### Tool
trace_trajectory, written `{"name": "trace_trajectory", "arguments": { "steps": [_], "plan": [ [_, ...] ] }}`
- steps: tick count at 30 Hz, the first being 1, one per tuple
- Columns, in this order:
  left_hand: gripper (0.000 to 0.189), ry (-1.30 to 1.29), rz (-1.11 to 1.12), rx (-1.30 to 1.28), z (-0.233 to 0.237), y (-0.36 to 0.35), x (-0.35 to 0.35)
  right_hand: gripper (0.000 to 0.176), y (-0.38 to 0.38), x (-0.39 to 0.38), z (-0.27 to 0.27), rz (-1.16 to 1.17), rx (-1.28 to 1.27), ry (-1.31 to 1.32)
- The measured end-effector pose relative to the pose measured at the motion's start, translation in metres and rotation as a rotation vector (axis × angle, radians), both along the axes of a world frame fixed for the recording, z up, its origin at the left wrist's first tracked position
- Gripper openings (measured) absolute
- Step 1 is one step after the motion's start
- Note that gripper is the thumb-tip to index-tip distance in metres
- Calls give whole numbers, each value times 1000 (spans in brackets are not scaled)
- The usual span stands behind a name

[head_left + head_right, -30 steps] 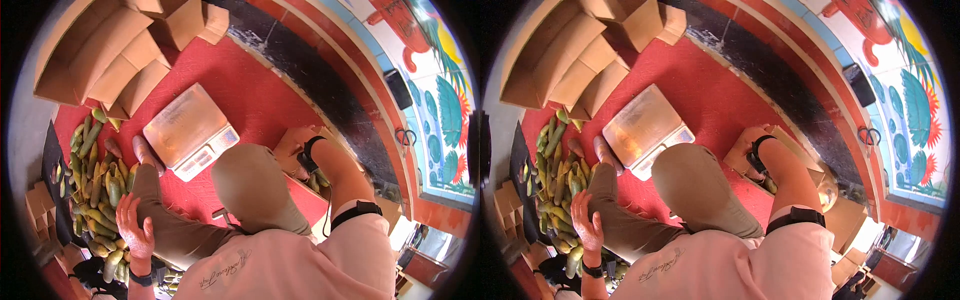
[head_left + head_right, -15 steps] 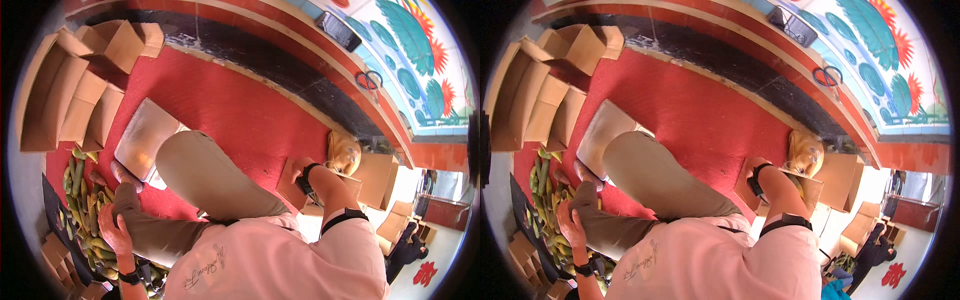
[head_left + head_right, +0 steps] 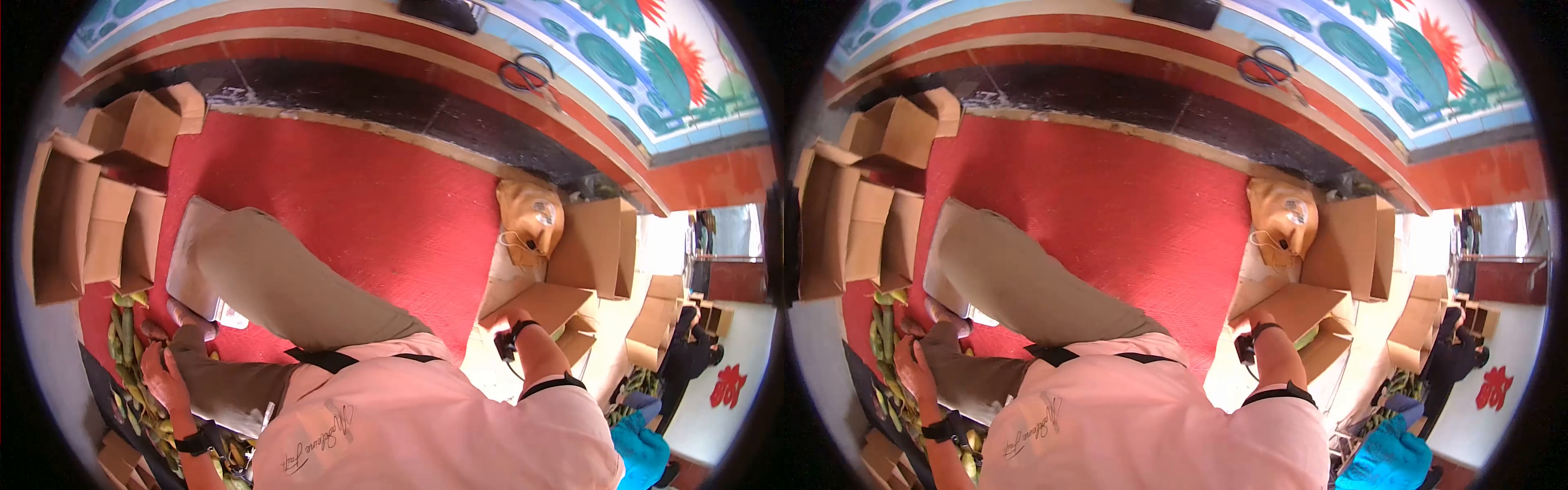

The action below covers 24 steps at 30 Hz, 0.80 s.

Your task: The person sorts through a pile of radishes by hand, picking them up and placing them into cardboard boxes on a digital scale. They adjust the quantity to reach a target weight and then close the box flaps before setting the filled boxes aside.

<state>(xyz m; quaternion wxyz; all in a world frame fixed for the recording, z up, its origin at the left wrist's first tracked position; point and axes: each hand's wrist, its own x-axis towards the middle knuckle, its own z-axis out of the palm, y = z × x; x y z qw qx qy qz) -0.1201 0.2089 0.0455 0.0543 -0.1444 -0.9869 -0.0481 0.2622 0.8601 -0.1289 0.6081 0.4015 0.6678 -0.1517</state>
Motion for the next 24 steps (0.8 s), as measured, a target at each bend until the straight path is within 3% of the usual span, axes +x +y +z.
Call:
{"name": "trace_trajectory", "arguments": {
  "steps": [2, 6, 8, 10, 12, 14, 18, 20, 22, 24],
  "plan": [
    [31, 11, -3, -39, 1, 4, -3, 38, 17, 5, 2, -212, 141, 276],
    [32, 73, -30, -58, -8, -4, -12, 36, 101, 18, -3, -190, 770, 548],
    [33, 73, 17, -56, -12, -12, -19, 26, 127, 26, 35, -120, 1143, 720],
    [34, 68, 66, -52, -13, -15, -22, 26, 181, 70, 31, 96, 1417, 602],
    [35, 112, 127, -47, -12, -19, -21, 29, 213, 99, 58, -161, 1498, 548],
    [35, 101, 139, -47, -8, -25, -21, 37, 244, 137, 74, -117, 1470, 480],
    [40, 61, 256, -152, 7, -24, -13, 72, 248, 168, 87, -327, 1391, 568],
    [42, 33, 293, -172, 19, -15, -8, 85, 239, 158, 97, -603, 1238, 558],
    [41, 117, 242, -180, 17, -20, -7, 65, 240, 158, 89, -548, 1230, 533],
    [40, 164, 254, -211, 15, -24, -3, 42, 275, 196, 36, -360, 1172, 486]
  ]
}}
